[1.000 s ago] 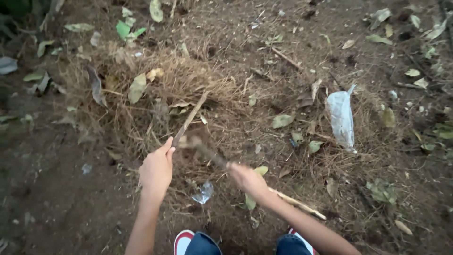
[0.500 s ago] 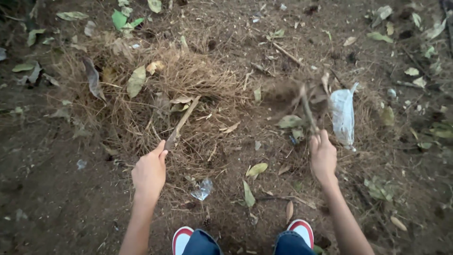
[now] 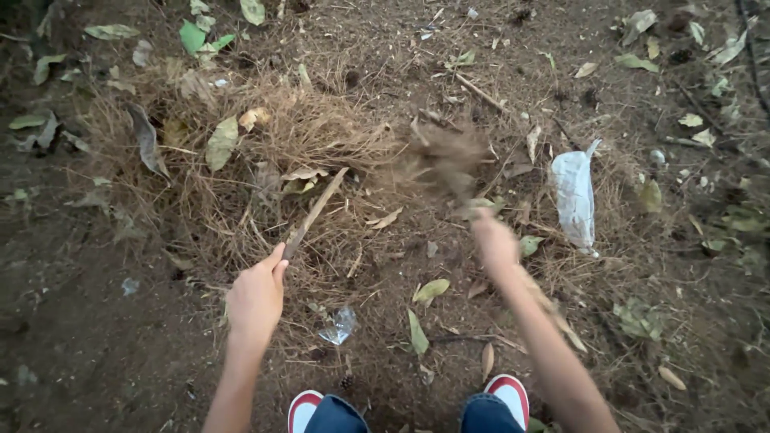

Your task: Clearing or searching through a pile of dried organic material on the ground using two sticks.

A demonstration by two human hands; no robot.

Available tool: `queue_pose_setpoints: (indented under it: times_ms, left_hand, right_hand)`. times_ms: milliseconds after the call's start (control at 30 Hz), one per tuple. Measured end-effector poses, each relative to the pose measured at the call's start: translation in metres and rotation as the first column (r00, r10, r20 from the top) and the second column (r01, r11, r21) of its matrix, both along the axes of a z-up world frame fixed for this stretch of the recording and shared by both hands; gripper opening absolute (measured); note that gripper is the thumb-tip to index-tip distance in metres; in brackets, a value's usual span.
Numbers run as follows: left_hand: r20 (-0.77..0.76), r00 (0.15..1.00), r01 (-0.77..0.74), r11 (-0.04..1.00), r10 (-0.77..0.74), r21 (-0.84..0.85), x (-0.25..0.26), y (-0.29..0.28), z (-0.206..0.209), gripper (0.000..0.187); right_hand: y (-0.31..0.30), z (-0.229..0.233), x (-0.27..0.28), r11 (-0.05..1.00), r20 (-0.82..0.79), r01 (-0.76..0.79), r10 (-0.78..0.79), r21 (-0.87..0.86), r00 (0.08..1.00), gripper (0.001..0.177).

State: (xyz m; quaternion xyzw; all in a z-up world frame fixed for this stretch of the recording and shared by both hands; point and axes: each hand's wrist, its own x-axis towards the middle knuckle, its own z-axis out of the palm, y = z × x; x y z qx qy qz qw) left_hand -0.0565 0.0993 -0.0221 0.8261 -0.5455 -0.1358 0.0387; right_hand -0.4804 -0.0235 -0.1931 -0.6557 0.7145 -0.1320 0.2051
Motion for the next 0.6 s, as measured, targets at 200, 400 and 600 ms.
queue_pose_setpoints:
  times_ms: [200,400,600]
  left_hand:
    - [-0.018,1.000,-0.017,0.999,0.017,-0.034,0.012,0.003,0.002,0.036]
    - [-0.036,0.999,-0.014,1.000,0.015,0.013,0.007,-0.004,0.008,0.038]
    - [-0.014,1.000,-0.005,1.000,0.005,0.014,-0.008,-0.019,-0.001,0.037]
  right_hand:
    - [0.033,0.058,-0.096,0.962,-0.171,0.256,-0.269,-0.093,0.948,0.032]
    - [0.035,0.118,-0.076,0.842,0.050,0.454,-0.461,-0.290,0.886,0.025]
    - [-0.035,0.090,0.079,0.991,0.132,0.053,-0.069,0.122,0.989,0.038]
